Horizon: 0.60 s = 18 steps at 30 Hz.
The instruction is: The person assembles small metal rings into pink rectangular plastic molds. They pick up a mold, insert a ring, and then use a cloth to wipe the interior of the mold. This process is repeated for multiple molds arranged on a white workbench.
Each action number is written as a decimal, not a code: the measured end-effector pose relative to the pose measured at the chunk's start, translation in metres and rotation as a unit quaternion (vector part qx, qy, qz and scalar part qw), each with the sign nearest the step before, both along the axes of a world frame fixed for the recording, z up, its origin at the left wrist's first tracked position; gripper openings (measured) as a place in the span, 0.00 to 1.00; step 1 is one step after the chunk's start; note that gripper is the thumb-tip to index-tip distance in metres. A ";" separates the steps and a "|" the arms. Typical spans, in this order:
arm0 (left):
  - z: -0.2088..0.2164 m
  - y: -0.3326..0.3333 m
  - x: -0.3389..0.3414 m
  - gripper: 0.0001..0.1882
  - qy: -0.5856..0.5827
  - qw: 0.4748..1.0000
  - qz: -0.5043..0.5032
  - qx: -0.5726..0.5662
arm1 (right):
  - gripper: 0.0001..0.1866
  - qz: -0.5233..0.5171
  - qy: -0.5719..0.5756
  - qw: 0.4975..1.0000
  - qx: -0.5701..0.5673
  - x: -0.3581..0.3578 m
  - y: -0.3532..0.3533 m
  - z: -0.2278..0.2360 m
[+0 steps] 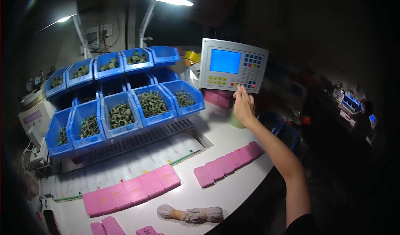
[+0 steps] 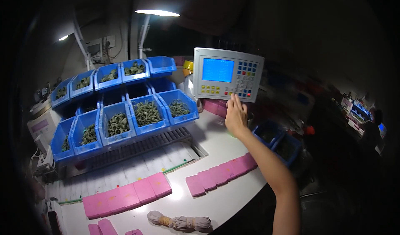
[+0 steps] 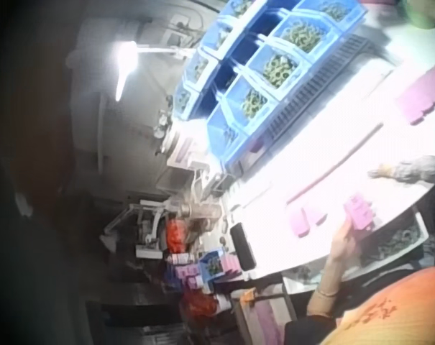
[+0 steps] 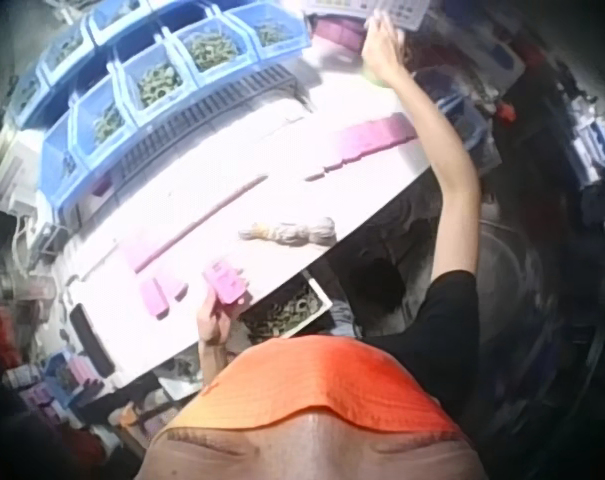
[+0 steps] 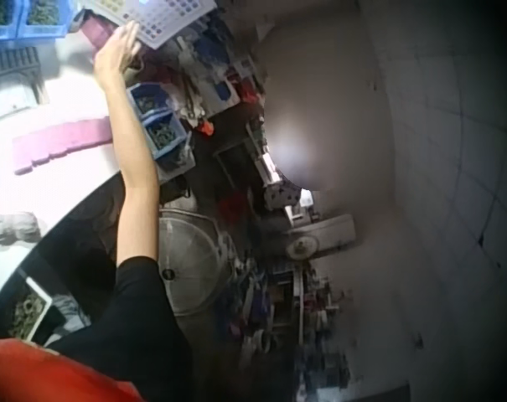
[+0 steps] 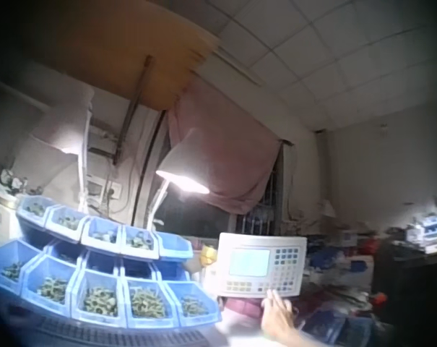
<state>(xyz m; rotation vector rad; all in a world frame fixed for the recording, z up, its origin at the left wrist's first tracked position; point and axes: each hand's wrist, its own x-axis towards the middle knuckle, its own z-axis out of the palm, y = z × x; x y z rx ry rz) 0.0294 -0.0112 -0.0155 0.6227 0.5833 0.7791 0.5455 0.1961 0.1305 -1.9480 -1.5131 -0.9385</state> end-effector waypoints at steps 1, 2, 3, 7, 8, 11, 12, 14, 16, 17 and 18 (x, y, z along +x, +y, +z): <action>0.001 -0.004 -0.009 0.25 0.013 1.000 0.009 0.002 | 0.25 0.040 -0.009 0.999 -0.011 -0.016 0.006 -0.012; 0.002 -0.004 -0.019 0.25 0.027 1.000 0.013 0.009 | 0.28 0.111 0.005 0.994 -0.022 -0.045 0.007 -0.021; 0.002 -0.006 -0.028 0.25 0.040 0.999 0.013 0.015 | 0.28 0.172 0.026 0.984 -0.033 -0.074 0.001 -0.031; 0.012 -0.018 -0.066 0.24 0.140 0.989 0.022 0.045 | 0.18 0.395 0.097 0.889 -0.212 -0.206 -0.079 -0.052; 0.019 -0.018 -0.072 0.24 0.170 0.984 0.033 0.049 | 0.17 0.440 0.093 0.867 -0.213 -0.234 -0.097 -0.058; 0.041 -0.013 -0.091 0.26 0.194 0.976 0.083 0.054 | 0.19 0.564 0.082 0.776 -0.269 -0.297 -0.141 -0.074; 0.053 -0.011 -0.100 0.22 0.205 0.971 0.119 0.038 | 0.21 0.567 0.105 0.759 -0.304 -0.318 -0.151 -0.081; 0.066 -0.009 -0.114 0.18 0.220 0.954 0.199 0.040 | 0.26 0.565 0.157 0.731 -0.350 -0.351 -0.165 -0.092; 0.072 0.004 -0.133 0.17 0.193 0.944 0.263 0.045 | 0.30 0.553 0.214 0.711 -0.378 -0.376 -0.166 -0.103; 0.073 0.012 -0.145 0.17 0.202 0.933 0.286 0.082 | 0.31 0.562 0.209 0.710 -0.369 -0.385 -0.163 -0.109; 0.074 0.027 -0.154 0.18 0.252 0.906 0.324 0.102 | 0.33 0.568 0.204 0.711 -0.360 -0.394 -0.159 -0.116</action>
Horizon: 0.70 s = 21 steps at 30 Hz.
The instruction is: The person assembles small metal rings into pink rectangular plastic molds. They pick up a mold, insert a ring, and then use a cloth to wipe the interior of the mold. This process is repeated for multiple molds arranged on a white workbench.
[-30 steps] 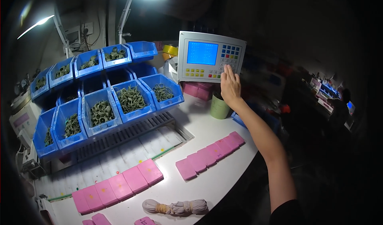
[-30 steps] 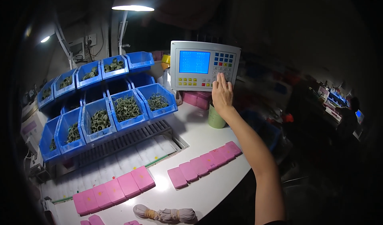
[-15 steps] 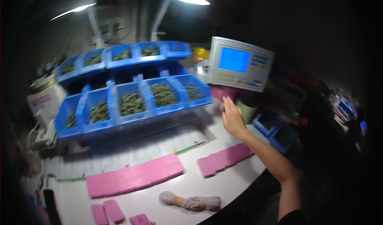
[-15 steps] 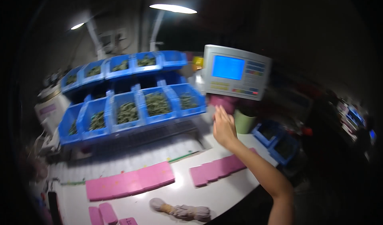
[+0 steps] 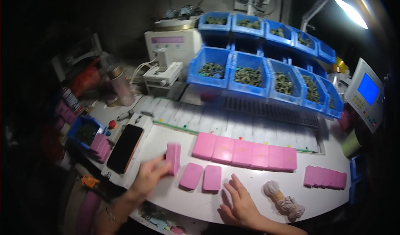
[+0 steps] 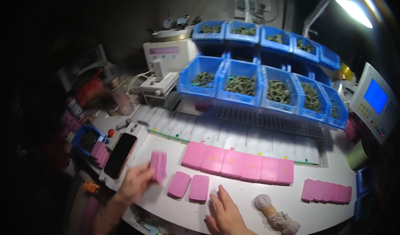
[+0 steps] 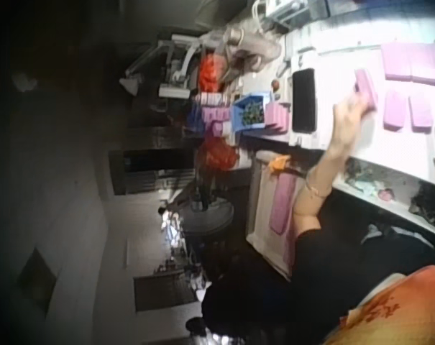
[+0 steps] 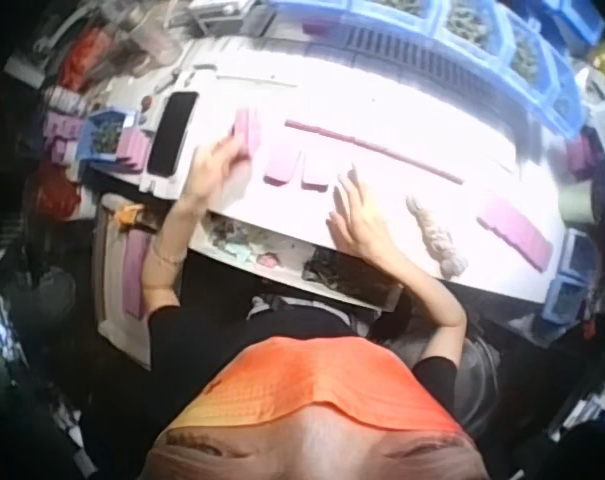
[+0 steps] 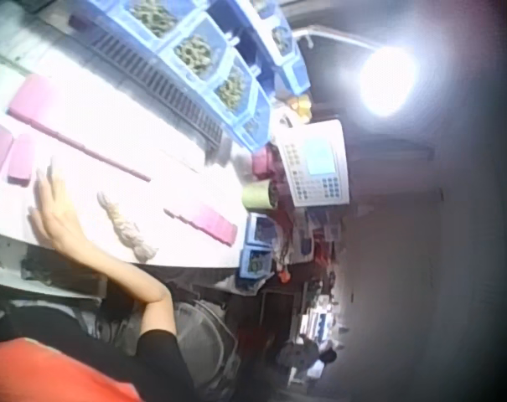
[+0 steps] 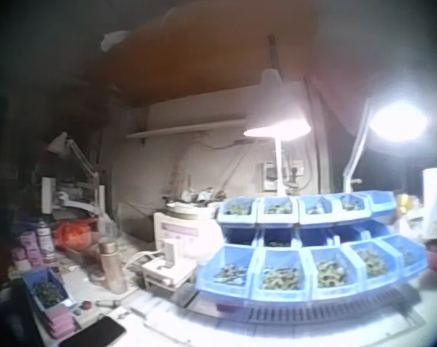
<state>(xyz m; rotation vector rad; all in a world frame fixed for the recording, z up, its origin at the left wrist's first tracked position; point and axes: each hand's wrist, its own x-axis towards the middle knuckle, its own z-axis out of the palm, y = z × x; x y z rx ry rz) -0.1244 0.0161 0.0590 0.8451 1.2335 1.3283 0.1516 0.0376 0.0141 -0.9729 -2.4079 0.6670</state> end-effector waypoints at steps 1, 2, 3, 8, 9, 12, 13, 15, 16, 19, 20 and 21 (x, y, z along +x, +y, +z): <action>0.001 0.021 -0.008 0.19 0.073 0.997 0.007 0.032 | 0.34 -0.003 0.003 1.000 0.003 -0.004 0.002 -0.006; 0.010 0.039 -0.020 0.19 0.137 0.990 0.010 0.041 | 0.36 -0.010 0.005 1.000 0.009 -0.009 0.005 -0.002; 0.019 0.055 -0.033 0.18 0.155 0.985 0.019 0.066 | 0.37 -0.002 0.012 1.000 -0.003 -0.014 0.009 0.002; 0.005 0.146 -0.125 0.20 0.479 0.843 0.195 0.149 | 0.39 0.034 -0.002 0.997 0.067 -0.043 0.018 0.008; 0.001 0.165 -0.133 0.19 0.531 0.816 0.194 0.118 | 0.40 0.030 -0.016 0.998 0.062 -0.046 0.020 0.006; -0.009 0.207 -0.142 0.17 0.637 0.744 0.195 0.040 | 0.42 0.020 -0.056 0.997 0.058 -0.056 0.026 0.006; -0.013 0.217 -0.142 0.16 0.642 0.741 0.196 0.028 | 0.41 0.017 -0.050 0.997 0.056 -0.058 0.028 0.007; -0.019 0.232 -0.151 0.17 0.649 0.732 0.206 0.027 | 0.41 0.015 -0.031 0.998 0.054 -0.061 0.029 0.009; -0.027 0.235 -0.150 0.18 0.646 0.734 0.207 0.032 | 0.40 0.016 -0.005 0.999 0.039 -0.059 0.030 0.010; -0.020 0.234 -0.140 0.17 0.660 0.731 0.174 -0.004 | 0.44 0.025 0.059 0.998 0.021 -0.049 0.037 0.009; -0.023 0.233 -0.131 0.18 0.750 0.651 0.117 -0.016 | 0.45 0.007 0.074 0.997 0.003 -0.047 0.037 0.013; -0.006 0.214 -0.101 0.20 0.763 0.644 0.057 -0.015 | 0.45 -0.013 0.090 0.996 -0.019 -0.048 0.038 0.012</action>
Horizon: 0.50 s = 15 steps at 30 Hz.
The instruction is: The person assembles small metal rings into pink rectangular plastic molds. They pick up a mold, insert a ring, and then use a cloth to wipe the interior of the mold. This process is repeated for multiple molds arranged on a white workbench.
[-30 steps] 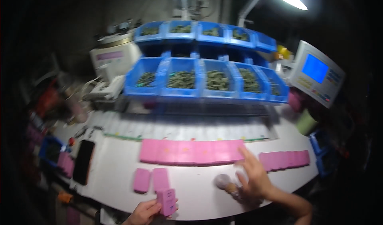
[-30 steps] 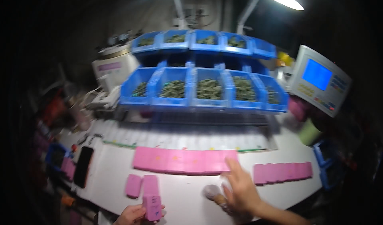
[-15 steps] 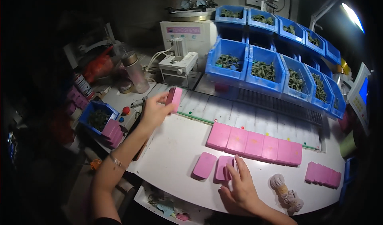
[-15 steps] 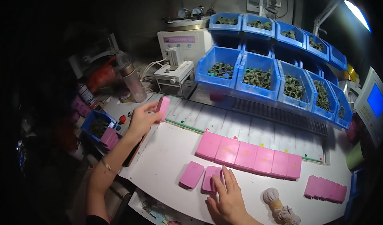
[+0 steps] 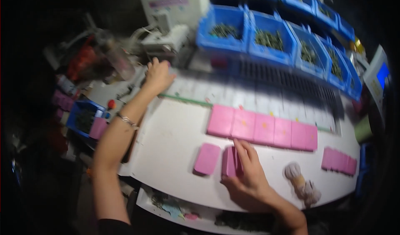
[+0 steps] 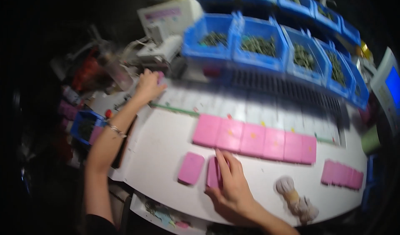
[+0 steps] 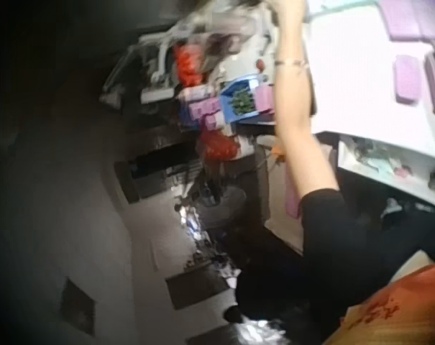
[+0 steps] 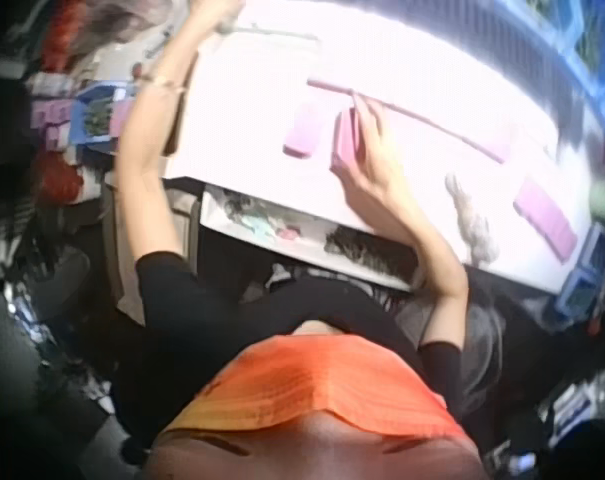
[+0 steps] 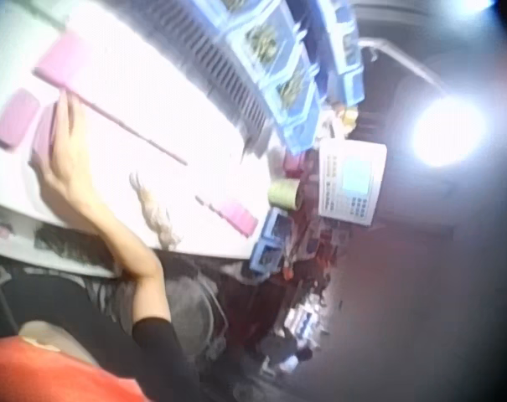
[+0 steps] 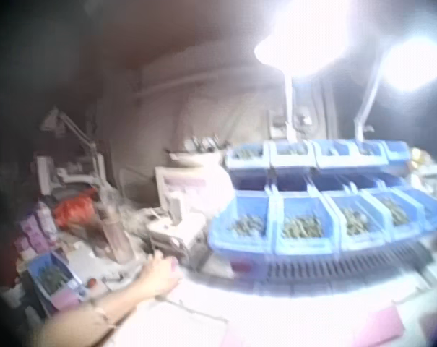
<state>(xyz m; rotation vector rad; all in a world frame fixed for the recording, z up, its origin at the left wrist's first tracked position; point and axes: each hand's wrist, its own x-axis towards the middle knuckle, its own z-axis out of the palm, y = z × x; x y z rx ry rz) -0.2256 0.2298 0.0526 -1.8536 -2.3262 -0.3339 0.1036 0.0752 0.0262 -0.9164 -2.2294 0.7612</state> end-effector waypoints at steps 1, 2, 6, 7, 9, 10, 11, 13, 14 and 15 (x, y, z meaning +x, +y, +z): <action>-0.002 -0.018 0.013 0.22 -0.043 0.994 -0.083 0.051 | 0.46 0.006 0.017 1.000 -0.024 0.001 -0.001 -0.004; -0.003 -0.034 0.038 0.20 -0.109 0.980 -0.155 0.066 | 0.46 0.008 0.037 0.999 -0.027 0.004 0.001 -0.004; 0.017 -0.138 0.152 0.30 -0.468 0.837 -0.246 -0.144 | 0.43 0.001 0.122 0.992 -0.015 0.015 -0.013 0.012; 0.017 -0.161 0.168 0.29 -0.530 0.789 -0.260 -0.171 | 0.43 0.004 0.156 0.988 -0.017 0.016 -0.018 0.011; 0.012 -0.184 0.190 0.29 -0.619 0.714 -0.261 -0.198 | 0.43 -0.016 0.158 0.987 0.034 0.023 -0.027 0.013; 0.007 -0.191 0.195 0.29 -0.650 0.694 -0.239 -0.197 | 0.42 -0.023 0.158 0.985 0.056 0.025 -0.031 0.014; 0.004 -0.196 0.200 0.29 -0.680 0.672 -0.218 -0.197 | 0.39 -0.036 0.161 0.983 0.076 0.027 -0.033 0.019; -0.003 -0.207 0.207 0.30 -0.617 0.736 -0.259 -0.103 | 0.34 -0.032 0.134 0.989 0.056 0.043 -0.042 0.031; -0.005 -0.212 0.211 0.31 -0.583 0.762 -0.276 -0.057 | 0.32 -0.029 0.121 0.991 0.043 0.050 -0.046 0.034; -0.004 -0.215 0.213 0.32 -0.571 0.767 -0.285 -0.063 | 0.23 -0.042 0.167 0.984 0.034 0.054 -0.044 0.035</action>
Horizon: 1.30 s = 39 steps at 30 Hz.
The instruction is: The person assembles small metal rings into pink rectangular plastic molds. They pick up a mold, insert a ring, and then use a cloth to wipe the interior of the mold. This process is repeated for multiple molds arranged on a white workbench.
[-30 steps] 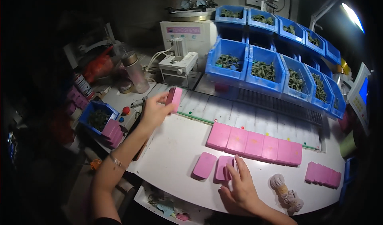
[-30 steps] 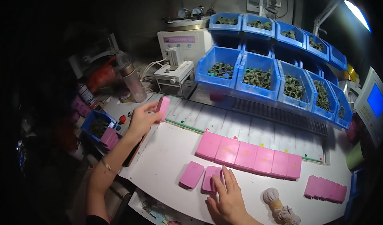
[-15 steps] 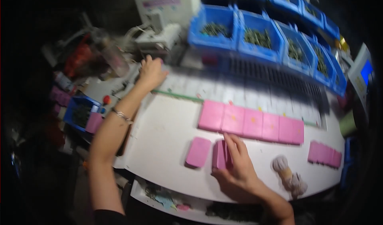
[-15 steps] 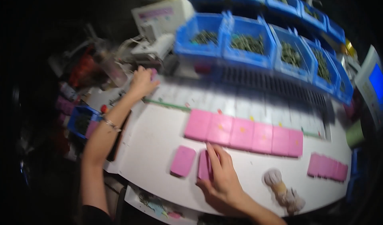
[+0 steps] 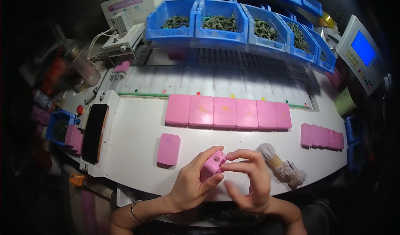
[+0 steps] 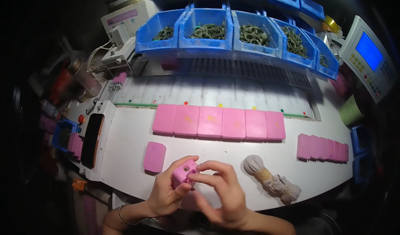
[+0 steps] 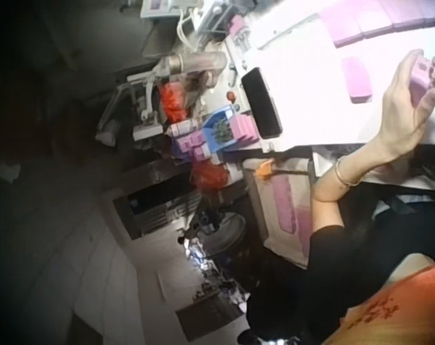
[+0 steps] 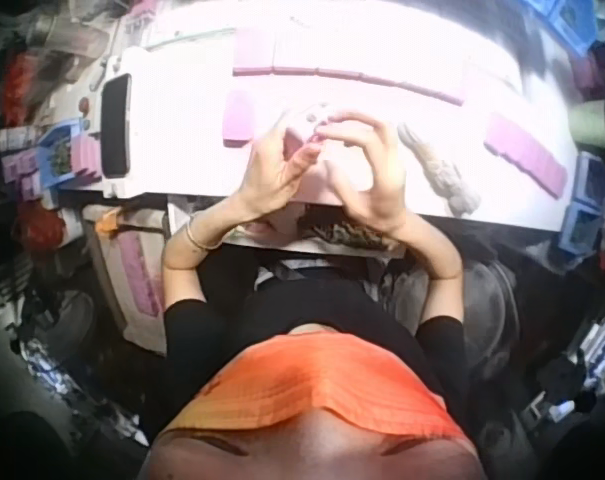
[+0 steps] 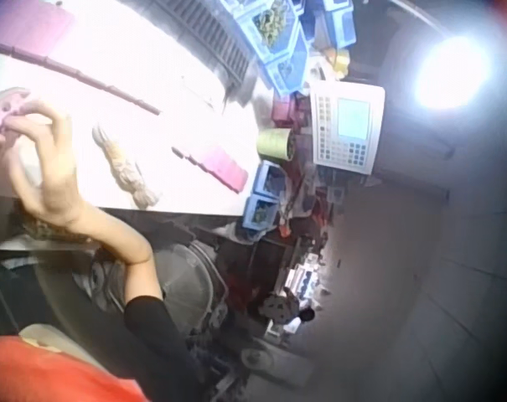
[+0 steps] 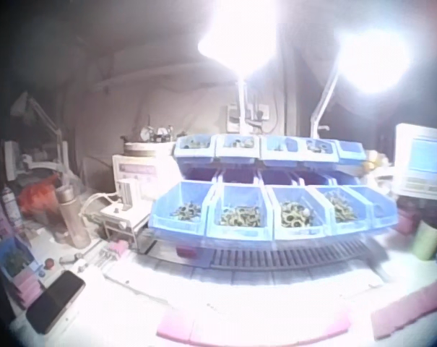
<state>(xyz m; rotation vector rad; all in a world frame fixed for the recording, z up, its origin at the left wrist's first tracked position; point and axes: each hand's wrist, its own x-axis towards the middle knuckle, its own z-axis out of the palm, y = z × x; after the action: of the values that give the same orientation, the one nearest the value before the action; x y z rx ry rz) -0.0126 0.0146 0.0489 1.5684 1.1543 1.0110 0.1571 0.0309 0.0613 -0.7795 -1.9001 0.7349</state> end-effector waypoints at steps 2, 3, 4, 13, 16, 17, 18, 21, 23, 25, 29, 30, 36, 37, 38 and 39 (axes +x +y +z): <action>-0.005 -0.004 0.009 0.32 0.061 0.994 0.015 0.089 | 0.12 -0.012 0.008 0.999 -0.034 0.011 0.000 0.003; -0.007 -0.006 0.013 0.32 0.092 0.987 0.023 0.133 | 0.09 -0.026 0.012 0.998 -0.062 0.012 -0.002 0.003; -0.010 -0.005 0.017 0.34 0.094 0.982 0.033 0.160 | 0.05 -0.004 0.020 0.996 -0.087 0.014 -0.002 -0.001; -0.036 -0.012 0.039 0.29 0.009 0.965 0.099 0.241 | 0.09 0.169 0.177 0.759 -0.604 0.026 -0.005 -0.006; -0.033 -0.016 0.045 0.23 -0.111 0.978 0.113 0.138 | 0.10 0.178 0.128 0.843 -0.490 0.023 -0.009 -0.018; -0.030 -0.017 0.048 0.22 -0.166 0.977 0.111 0.073 | 0.10 0.165 0.143 0.859 -0.463 0.019 -0.015 -0.022; -0.035 -0.015 0.052 0.18 -0.183 0.970 0.136 0.090 | 0.10 0.151 0.158 0.874 -0.435 0.017 -0.021 -0.025; -0.038 -0.015 0.048 0.23 -0.145 0.983 0.116 0.002 | 0.11 0.130 0.163 0.904 -0.374 0.014 -0.027 -0.036; -0.041 -0.014 0.048 0.22 -0.140 0.983 0.121 -0.010 | 0.11 0.108 0.131 0.924 -0.342 0.013 -0.028 -0.037; -0.045 -0.013 0.047 0.24 -0.132 0.983 0.129 -0.021 | 0.10 0.094 0.090 0.926 -0.355 0.016 -0.029 -0.031; -0.026 0.011 0.038 0.32 -0.257 0.929 0.216 -0.155 | 0.08 0.156 0.016 0.971 -0.179 0.026 -0.039 -0.022; -0.026 0.009 0.036 0.28 -0.287 0.927 0.194 -0.144 | 0.07 0.143 -0.034 0.967 -0.209 0.037 -0.039 -0.026; -0.042 0.001 0.023 0.22 -0.187 0.960 0.110 -0.175 | 0.17 -0.045 -0.585 0.775 -0.235 0.056 -0.010 0.001; -0.042 0.000 0.023 0.22 -0.188 0.958 0.095 -0.192 | 0.18 -0.057 -0.508 0.842 -0.171 0.053 -0.010 0.003; -0.039 0.001 0.027 0.24 -0.179 0.963 0.085 -0.180 | 0.21 -0.073 -0.429 0.894 -0.107 0.053 -0.012 0.005; -0.038 0.000 0.029 0.24 -0.220 0.951 0.060 -0.210 | 0.26 -0.087 -0.346 0.934 -0.040 0.052 -0.013 0.006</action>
<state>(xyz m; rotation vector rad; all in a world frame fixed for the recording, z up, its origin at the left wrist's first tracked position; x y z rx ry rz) 0.0162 0.0144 0.0110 0.8895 1.0668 1.0439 0.2090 0.0181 0.0675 -1.3715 -2.3806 0.4531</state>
